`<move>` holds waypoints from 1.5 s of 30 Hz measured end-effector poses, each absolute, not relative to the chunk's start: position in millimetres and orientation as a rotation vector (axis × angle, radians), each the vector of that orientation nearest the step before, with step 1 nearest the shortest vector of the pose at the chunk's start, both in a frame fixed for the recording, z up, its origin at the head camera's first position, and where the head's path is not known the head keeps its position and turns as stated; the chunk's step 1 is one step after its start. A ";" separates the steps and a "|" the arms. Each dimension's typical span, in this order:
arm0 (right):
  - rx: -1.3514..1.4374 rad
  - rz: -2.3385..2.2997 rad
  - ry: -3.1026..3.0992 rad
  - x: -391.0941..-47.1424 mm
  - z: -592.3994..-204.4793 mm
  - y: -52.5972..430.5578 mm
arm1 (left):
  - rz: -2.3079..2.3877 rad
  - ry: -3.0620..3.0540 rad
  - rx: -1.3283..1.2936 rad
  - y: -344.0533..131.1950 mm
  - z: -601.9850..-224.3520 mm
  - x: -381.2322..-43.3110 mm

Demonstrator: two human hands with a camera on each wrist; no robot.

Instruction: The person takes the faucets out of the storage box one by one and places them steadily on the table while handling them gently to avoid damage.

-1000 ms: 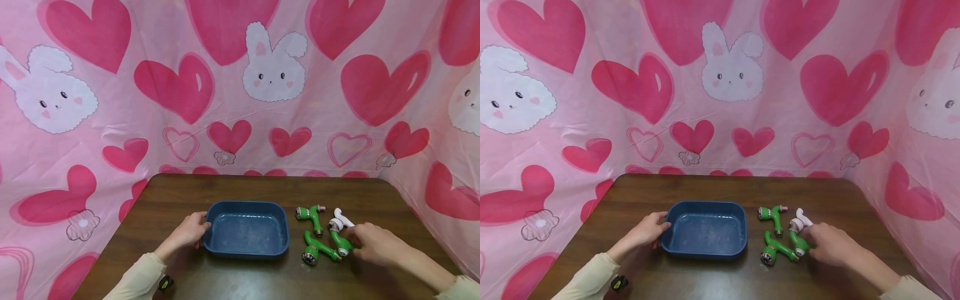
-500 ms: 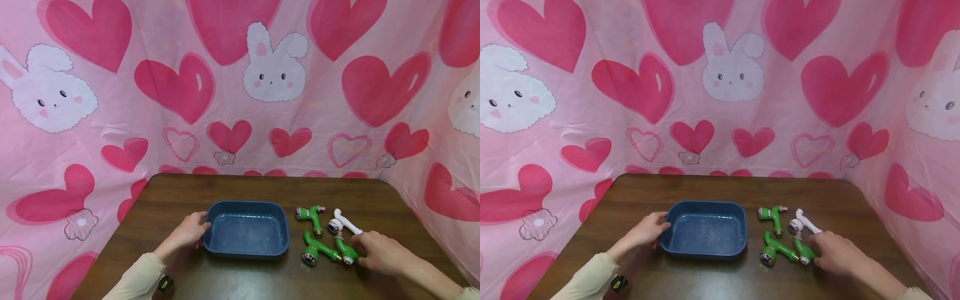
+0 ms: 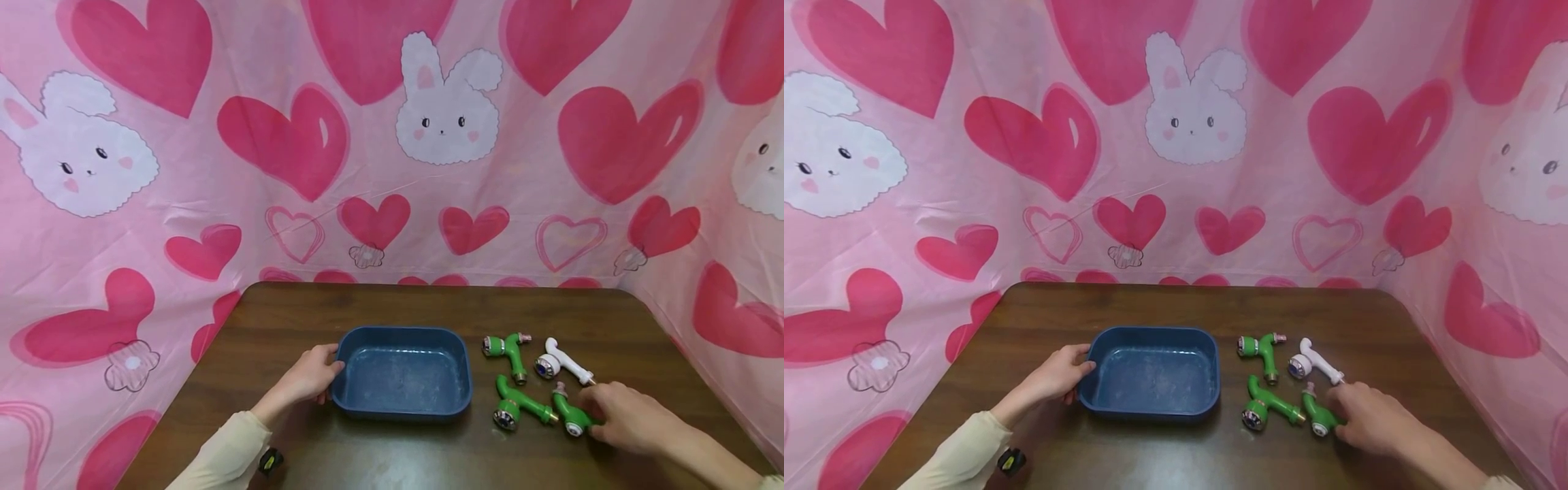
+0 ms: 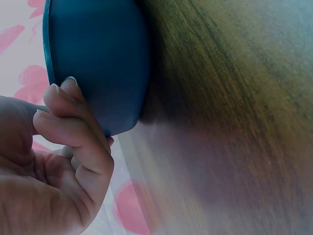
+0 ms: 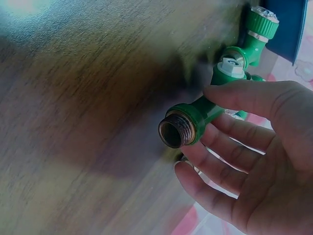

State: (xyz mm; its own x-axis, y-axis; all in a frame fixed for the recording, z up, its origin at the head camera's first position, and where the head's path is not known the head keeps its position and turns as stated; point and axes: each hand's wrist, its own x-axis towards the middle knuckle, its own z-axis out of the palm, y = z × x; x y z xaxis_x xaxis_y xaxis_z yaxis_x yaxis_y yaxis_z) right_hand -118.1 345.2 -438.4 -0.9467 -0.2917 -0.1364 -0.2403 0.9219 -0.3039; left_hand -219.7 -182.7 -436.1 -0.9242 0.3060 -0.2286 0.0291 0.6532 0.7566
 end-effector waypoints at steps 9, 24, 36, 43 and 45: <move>-0.423 -0.435 2.888 -117.7 -444.2 350.5 | 1.142 2.536 0.234 -182.0 -436.8 -219.0; -0.360 -0.415 2.891 -117.4 -449.5 350.7 | 1.133 2.545 0.238 -180.5 -435.2 -220.9; -0.351 -0.438 2.872 -117.8 -448.6 350.1 | 1.129 2.554 0.249 -181.8 -436.9 -220.6; -0.366 -0.427 2.903 -117.8 -450.7 351.3 | 1.133 2.549 0.249 -181.9 -436.5 -220.3; -0.364 -0.421 2.901 -118.1 -451.1 351.1 | 1.134 2.549 0.249 -182.0 -436.2 -219.8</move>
